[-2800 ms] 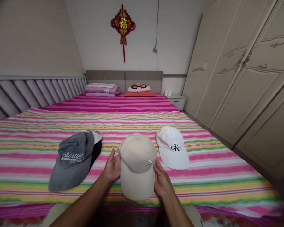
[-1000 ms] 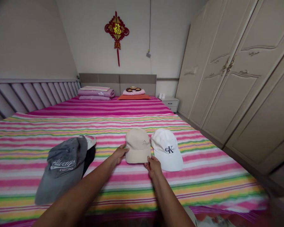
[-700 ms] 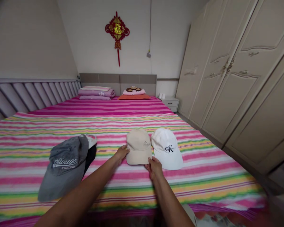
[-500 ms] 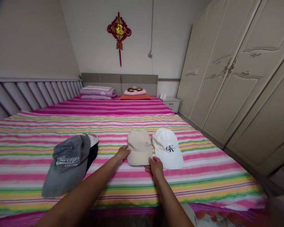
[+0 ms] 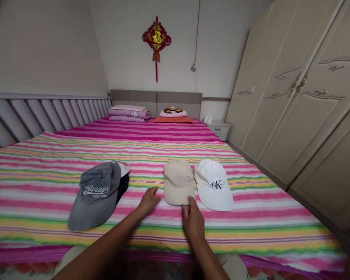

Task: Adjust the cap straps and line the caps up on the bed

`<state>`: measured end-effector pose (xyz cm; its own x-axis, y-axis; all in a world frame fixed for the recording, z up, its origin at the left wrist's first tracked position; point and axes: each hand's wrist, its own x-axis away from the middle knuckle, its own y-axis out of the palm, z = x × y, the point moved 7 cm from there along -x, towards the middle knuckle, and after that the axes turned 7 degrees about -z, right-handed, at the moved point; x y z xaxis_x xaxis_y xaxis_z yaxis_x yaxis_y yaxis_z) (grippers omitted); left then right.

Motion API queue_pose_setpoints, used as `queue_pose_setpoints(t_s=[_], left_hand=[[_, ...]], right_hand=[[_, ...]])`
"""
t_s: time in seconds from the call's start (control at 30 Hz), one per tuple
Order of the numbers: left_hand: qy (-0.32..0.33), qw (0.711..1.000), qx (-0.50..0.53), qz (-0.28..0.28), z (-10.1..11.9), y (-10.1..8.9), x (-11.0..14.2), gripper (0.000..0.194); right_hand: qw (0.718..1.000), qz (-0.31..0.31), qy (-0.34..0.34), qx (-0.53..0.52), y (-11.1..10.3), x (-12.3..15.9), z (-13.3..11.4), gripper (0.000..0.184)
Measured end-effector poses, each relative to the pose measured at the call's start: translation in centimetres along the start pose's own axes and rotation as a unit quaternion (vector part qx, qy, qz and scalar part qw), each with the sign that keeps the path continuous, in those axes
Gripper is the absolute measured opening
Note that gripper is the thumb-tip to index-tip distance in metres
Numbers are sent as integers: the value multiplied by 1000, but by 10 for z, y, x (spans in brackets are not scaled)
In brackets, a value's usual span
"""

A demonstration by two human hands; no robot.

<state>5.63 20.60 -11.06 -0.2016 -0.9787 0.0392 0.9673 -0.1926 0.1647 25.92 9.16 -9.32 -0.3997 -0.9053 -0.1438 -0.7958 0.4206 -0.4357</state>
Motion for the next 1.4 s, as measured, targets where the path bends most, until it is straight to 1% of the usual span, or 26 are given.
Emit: queue_pose_setpoints(t_s=[0.1,0.2,0.27,0.33,0.37,0.4,0.43,0.47,0.5,0.53,0.57,0.6,0.63,0.67,0.73,0.8,0.9,1.0,1.1,1.17,1.27,1.33,1.4], left_hand=[[32,997,-66,39,10,-39,40,33],[54,987,-123,85,25,-87,78,32],[96,959,-210,162,43,-127,103,28],[146,910,-271,278,62,-168,130,24],[159,878,-282,352,69,-188,145,25],[155,851,-268,423,71,-206,159,29],[140,840,-225,473,68,-222,169,32],[114,846,-155,498,60,-234,175,33],[76,865,-62,492,48,-240,175,30],[30,887,43,459,34,-240,170,23],[-17,900,144,410,21,-234,163,15],[-55,904,228,358,11,-224,157,7],[-80,902,289,310,6,-214,151,4],[-89,899,329,276,5,-205,146,5],[-67,895,368,243,8,-195,137,13],[-43,889,388,240,10,-192,129,24],[-35,875,407,260,7,-196,122,35],[-16,876,404,262,7,-203,120,40],[17,879,402,254,10,-211,122,43],[44,876,406,254,13,-218,124,43],[73,872,403,270,17,-230,125,41],[72,875,383,286,17,-238,126,40],[43,888,336,310,16,-245,128,36]], right_hand=[[997,-36,-49,47,16,19,-2,40],[976,-66,-146,147,33,35,-4,32],[955,-75,-205,203,43,43,-3,30],[935,-66,-247,245,48,47,-3,29],[927,-57,-262,261,50,48,-3,28],[920,-49,-275,275,51,49,-3,27],[914,-42,-285,287,51,50,-3,27],[908,-35,-294,296,52,51,-4,26],[903,-31,-302,303,52,52,-5,26],[899,-25,-309,309,52,53,-7,25],[896,-19,-315,313,52,54,-8,25],[893,-13,-319,316,52,55,-9,24],[892,-9,-320,319,52,56,-9,24],[890,-6,-321,322,52,57,-10,23],[888,-3,-322,328,53,57,-9,23],[887,-4,-322,331,54,57,-8,22],[882,-2,-329,338,55,57,-6,22],[875,3,-338,346,56,58,-6,22],[873,13,-344,344,55,58,-6,22],[870,27,-353,342,55,60,-8,23],[867,33,-363,339,54,61,-11,25],[868,31,-363,338,54,62,-12,25],[867,33,-365,339,53,63,-12,26]])
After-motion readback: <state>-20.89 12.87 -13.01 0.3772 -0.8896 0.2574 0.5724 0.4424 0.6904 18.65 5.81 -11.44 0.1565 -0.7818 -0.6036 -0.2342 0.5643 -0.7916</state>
